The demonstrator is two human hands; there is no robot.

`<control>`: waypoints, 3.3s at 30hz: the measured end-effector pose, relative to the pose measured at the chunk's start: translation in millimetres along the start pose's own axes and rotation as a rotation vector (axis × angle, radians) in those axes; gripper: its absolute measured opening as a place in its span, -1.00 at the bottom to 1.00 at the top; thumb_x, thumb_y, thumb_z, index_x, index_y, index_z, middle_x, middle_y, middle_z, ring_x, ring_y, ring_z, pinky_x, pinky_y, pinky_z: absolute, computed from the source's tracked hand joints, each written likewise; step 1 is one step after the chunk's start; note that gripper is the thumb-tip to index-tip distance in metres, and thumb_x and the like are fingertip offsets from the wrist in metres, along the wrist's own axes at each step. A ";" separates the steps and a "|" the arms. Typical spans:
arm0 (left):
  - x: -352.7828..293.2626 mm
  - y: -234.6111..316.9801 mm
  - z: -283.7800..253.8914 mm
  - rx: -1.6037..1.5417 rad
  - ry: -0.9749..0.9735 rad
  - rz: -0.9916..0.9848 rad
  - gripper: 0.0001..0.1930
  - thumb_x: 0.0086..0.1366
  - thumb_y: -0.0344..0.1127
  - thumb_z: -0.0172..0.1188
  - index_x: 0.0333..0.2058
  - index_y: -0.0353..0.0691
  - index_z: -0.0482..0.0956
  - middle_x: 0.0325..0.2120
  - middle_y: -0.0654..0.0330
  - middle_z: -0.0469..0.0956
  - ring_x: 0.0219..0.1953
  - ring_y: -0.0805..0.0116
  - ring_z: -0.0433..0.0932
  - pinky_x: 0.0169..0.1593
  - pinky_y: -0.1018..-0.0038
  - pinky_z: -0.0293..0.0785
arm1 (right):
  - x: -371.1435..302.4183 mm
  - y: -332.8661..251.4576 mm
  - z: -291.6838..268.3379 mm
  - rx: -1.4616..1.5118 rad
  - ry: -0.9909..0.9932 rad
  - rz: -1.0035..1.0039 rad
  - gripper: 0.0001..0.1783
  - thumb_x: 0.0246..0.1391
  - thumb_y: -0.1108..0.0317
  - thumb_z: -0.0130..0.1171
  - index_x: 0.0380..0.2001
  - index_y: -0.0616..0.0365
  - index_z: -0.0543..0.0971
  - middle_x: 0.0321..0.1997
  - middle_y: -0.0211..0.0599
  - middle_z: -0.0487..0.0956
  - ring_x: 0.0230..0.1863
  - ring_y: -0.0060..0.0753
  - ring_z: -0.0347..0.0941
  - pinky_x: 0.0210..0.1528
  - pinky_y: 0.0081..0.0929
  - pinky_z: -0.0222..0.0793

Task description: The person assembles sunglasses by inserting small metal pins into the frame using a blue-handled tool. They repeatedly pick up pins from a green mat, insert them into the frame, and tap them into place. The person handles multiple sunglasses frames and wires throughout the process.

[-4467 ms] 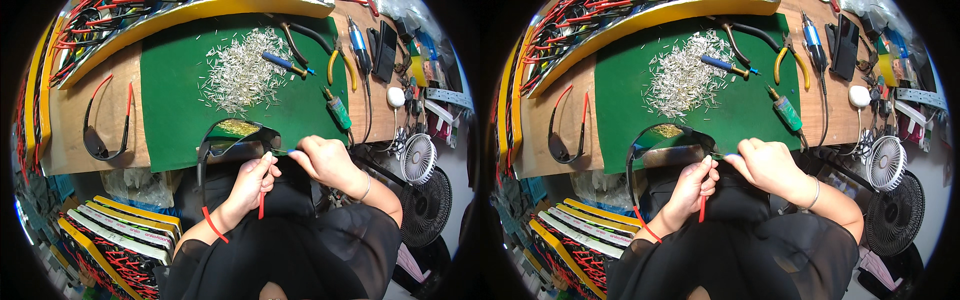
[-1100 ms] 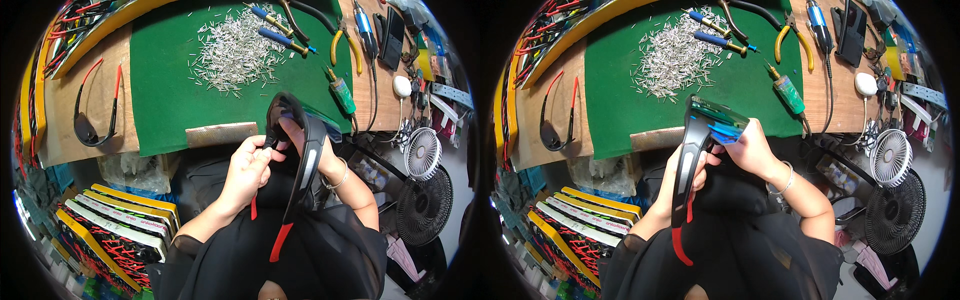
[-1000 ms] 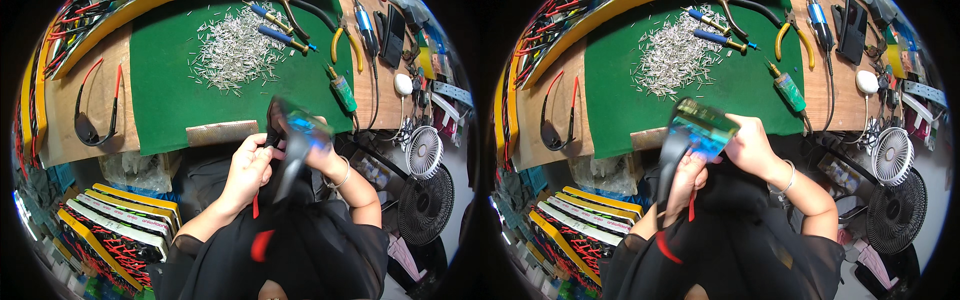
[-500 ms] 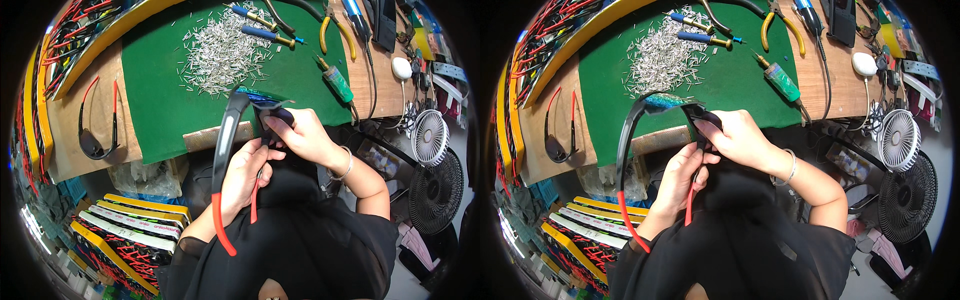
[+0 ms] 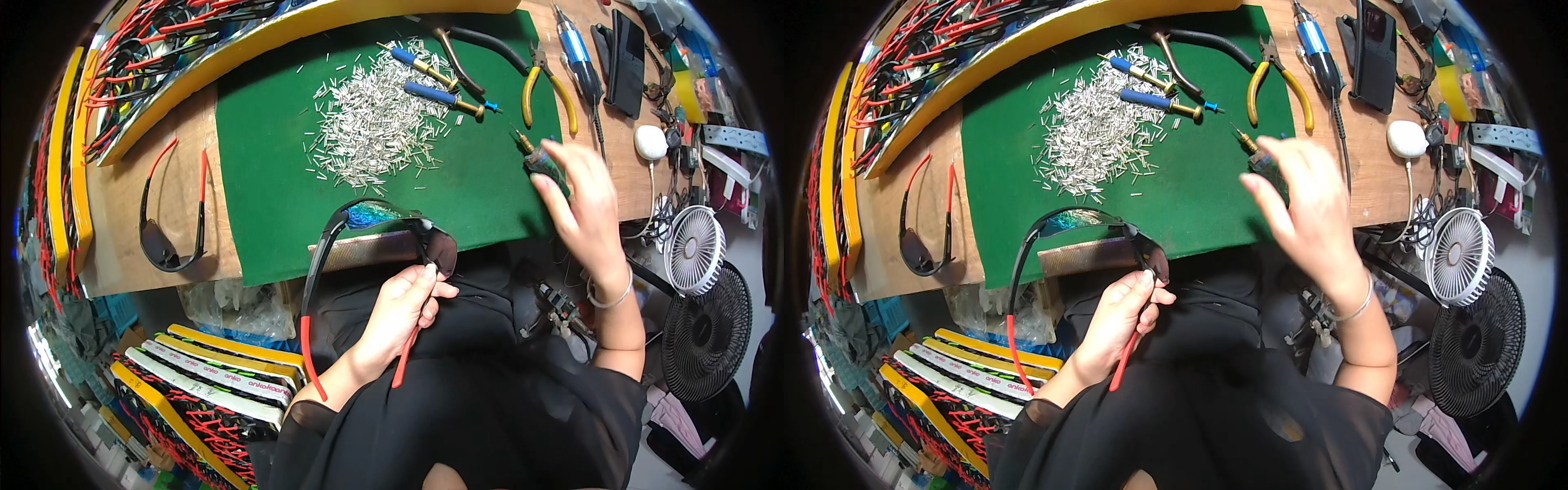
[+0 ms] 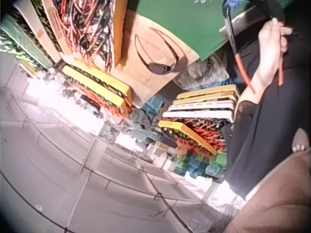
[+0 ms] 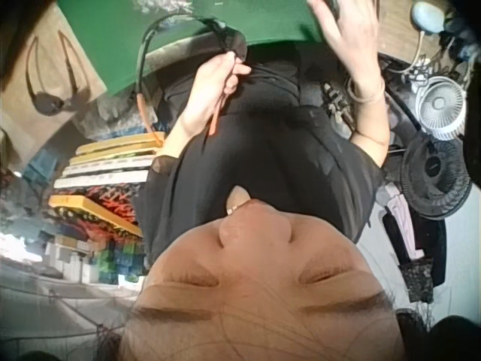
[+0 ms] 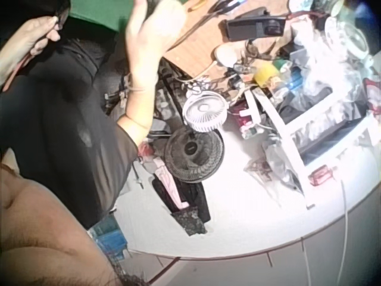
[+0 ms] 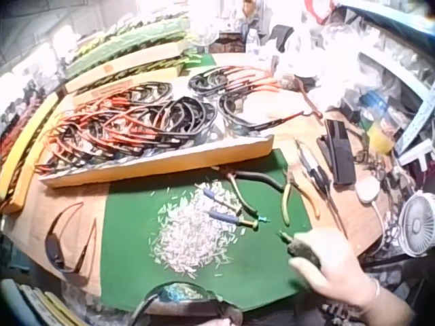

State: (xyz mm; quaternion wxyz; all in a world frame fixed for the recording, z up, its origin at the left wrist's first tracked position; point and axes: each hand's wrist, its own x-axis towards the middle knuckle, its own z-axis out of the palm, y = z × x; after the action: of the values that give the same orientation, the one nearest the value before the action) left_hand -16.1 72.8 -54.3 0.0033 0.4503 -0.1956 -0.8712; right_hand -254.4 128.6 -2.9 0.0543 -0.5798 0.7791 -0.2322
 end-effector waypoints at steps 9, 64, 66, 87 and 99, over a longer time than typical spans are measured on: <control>-2.9 10.7 -3.0 -0.102 -0.092 -0.056 -0.74 0.32 -0.18 -0.10 -0.28 -0.29 0.36 -0.46 0.15 0.52 -0.73 0.67 0.17 -0.68 0.73 0.09 | 0.8 15.7 26.1 -0.060 -0.078 -0.027 -0.62 -0.09 0.41 0.15 -0.15 0.22 0.35 -0.37 -0.15 0.29 -0.36 -0.17 0.32 -0.30 -0.36 0.30; 0.6 3.6 20.5 0.077 0.194 0.162 -0.71 0.34 -0.19 -0.14 -0.39 -0.32 0.40 -0.69 0.35 0.31 -0.72 0.67 0.15 -0.67 0.73 0.04 | -58.7 -62.9 26.1 -0.280 -0.417 -0.314 -0.46 -0.22 0.41 0.03 -0.04 -0.16 0.45 -0.48 -0.38 0.31 -0.59 -0.51 0.26 -0.60 -0.64 0.23; 0.3 2.3 18.2 0.064 0.192 0.157 -0.69 0.34 -0.21 -0.15 -0.32 -0.39 0.41 -0.51 0.25 0.45 -0.70 0.68 0.20 -0.66 0.72 0.10 | -57.8 -63.0 26.8 -0.293 -0.415 -0.321 -0.47 -0.22 0.40 0.02 -0.05 -0.14 0.45 -0.47 -0.38 0.32 -0.59 -0.52 0.25 -0.60 -0.65 0.22; 3.8 3.4 12.7 0.066 0.152 0.171 -0.72 0.34 -0.24 -0.14 -0.33 -0.38 0.41 -0.50 0.19 0.53 -0.71 0.69 0.21 -0.67 0.73 0.12 | -51.1 -45.7 37.8 -0.083 -0.321 -0.347 -0.86 -0.21 0.41 0.05 -0.47 0.09 0.37 -0.66 -0.47 0.28 -0.66 -0.56 0.28 -0.64 -0.65 0.26; 5.2 2.9 13.2 0.078 0.168 0.208 -0.73 0.33 -0.27 -0.13 -0.35 -0.39 0.44 -0.55 0.22 0.52 -0.72 0.70 0.20 -0.67 0.73 0.13 | -46.3 -46.7 40.4 -0.036 -0.360 -0.360 -0.86 -0.12 0.40 0.04 -0.42 0.15 0.37 -0.65 -0.42 0.33 -0.66 -0.51 0.35 -0.62 -0.61 0.31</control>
State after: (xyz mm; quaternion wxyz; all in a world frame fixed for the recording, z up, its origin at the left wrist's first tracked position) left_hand -30.0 73.7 -50.5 0.0925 0.4986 -0.2740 -0.8172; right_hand -184.2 149.2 -27.3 0.1395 -0.7421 0.6450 -0.1170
